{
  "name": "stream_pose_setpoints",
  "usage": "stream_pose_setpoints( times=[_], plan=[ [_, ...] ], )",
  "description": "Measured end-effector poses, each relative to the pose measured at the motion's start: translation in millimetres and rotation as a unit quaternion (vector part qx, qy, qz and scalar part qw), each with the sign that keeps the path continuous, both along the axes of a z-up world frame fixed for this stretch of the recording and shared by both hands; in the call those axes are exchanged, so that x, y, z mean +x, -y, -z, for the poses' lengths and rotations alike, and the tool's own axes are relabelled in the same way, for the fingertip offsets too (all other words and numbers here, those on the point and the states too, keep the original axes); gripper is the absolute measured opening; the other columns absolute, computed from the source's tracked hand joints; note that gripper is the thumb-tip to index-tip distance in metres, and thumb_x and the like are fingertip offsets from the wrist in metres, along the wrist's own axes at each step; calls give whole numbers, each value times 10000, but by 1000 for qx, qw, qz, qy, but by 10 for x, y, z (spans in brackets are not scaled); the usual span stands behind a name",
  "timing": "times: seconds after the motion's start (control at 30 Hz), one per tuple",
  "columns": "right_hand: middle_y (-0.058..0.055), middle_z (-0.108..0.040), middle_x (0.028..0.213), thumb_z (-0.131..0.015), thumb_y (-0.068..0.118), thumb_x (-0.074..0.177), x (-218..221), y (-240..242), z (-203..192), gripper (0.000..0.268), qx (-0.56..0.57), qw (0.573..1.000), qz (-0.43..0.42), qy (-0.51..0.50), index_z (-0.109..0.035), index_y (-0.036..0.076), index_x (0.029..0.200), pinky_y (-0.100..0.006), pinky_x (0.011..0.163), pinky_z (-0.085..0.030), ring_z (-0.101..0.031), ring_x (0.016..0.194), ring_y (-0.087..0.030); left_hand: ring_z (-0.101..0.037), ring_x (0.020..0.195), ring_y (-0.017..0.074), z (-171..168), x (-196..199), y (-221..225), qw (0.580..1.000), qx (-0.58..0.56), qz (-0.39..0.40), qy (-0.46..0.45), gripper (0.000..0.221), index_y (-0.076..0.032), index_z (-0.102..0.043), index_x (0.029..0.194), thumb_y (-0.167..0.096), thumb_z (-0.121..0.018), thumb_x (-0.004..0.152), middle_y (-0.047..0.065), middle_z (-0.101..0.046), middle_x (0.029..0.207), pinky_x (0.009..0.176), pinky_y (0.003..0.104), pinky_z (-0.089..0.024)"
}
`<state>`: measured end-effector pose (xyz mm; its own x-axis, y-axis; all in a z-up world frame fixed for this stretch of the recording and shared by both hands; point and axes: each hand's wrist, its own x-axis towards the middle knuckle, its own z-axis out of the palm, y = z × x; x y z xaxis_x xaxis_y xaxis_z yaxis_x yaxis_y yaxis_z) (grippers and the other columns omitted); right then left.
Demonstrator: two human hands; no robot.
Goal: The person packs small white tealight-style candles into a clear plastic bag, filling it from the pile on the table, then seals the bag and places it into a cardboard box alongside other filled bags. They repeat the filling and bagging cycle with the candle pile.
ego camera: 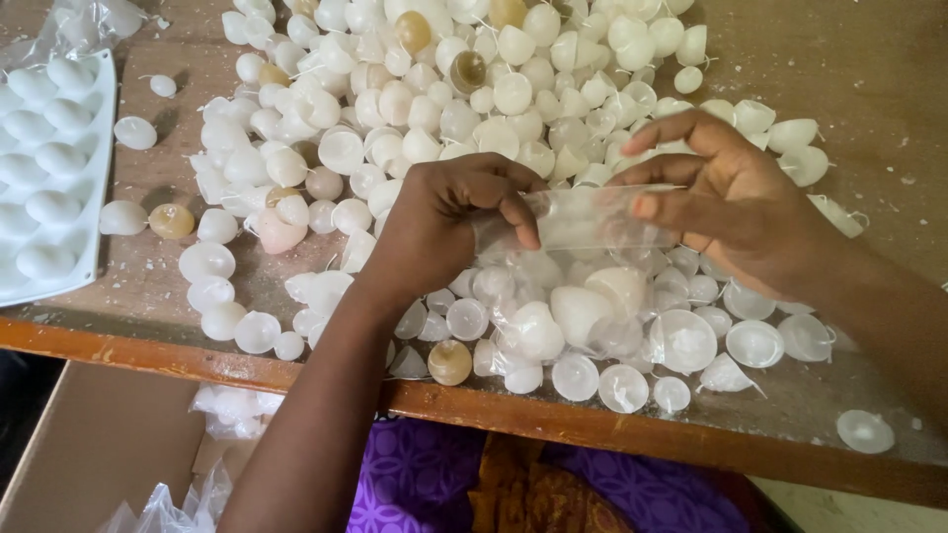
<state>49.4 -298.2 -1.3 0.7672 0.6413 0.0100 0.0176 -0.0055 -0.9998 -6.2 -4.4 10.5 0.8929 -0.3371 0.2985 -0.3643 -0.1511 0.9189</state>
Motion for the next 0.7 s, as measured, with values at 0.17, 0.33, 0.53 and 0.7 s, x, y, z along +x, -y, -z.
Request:
stream_pose_setpoints(
  times=[0.17, 0.33, 0.53, 0.7],
  plan=[
    [-219, -697, 1195, -765, 116, 894, -130, -149, -167, 757, -98, 995, 10, 23, -385, 110, 1549, -340, 881, -647, -783, 1036, -243, -750, 1001, 137, -37, -32, 46, 993, 87, -41, 68, 174, -57, -786, 825, 101, -715, 840, 43, -756, 1064, 874, 256, -605],
    [-199, -721, 1073, -716, 32, 851, -158, -219, -282, 658, -63, 993, 68, -78, -486, 68, 1466, -349, 881, -630, -767, 971, -252, -726, 1096, 167, -100, -49, -93, 999, 17, 28, 0, 312, -52, -681, 1097, 105, -644, 830, 72, -701, 1240, 855, 279, -610],
    [-178, -734, 1007, -690, 4, 834, -231, -260, -353, 582, -97, 982, 141, -80, -552, 44, 1397, -366, 855, -608, -752, 944, -244, -739, 917, 226, -217, -21, -30, 936, -233, 33, -260, 640, 11, -466, 1338, -193, -727, 791, 228, -671, 1263, 766, 321, -600],
    [-243, -735, 999, -689, 16, 875, -266, -221, -318, 518, -66, 982, 173, -43, -564, 7, 1378, -375, 910, -617, -763, 968, -259, -757, 839, 230, -31, 11, 55, 930, -136, -12, -340, 708, 33, -475, 1381, -362, -737, 856, 252, -717, 1130, 752, 347, -629]
  ],
)
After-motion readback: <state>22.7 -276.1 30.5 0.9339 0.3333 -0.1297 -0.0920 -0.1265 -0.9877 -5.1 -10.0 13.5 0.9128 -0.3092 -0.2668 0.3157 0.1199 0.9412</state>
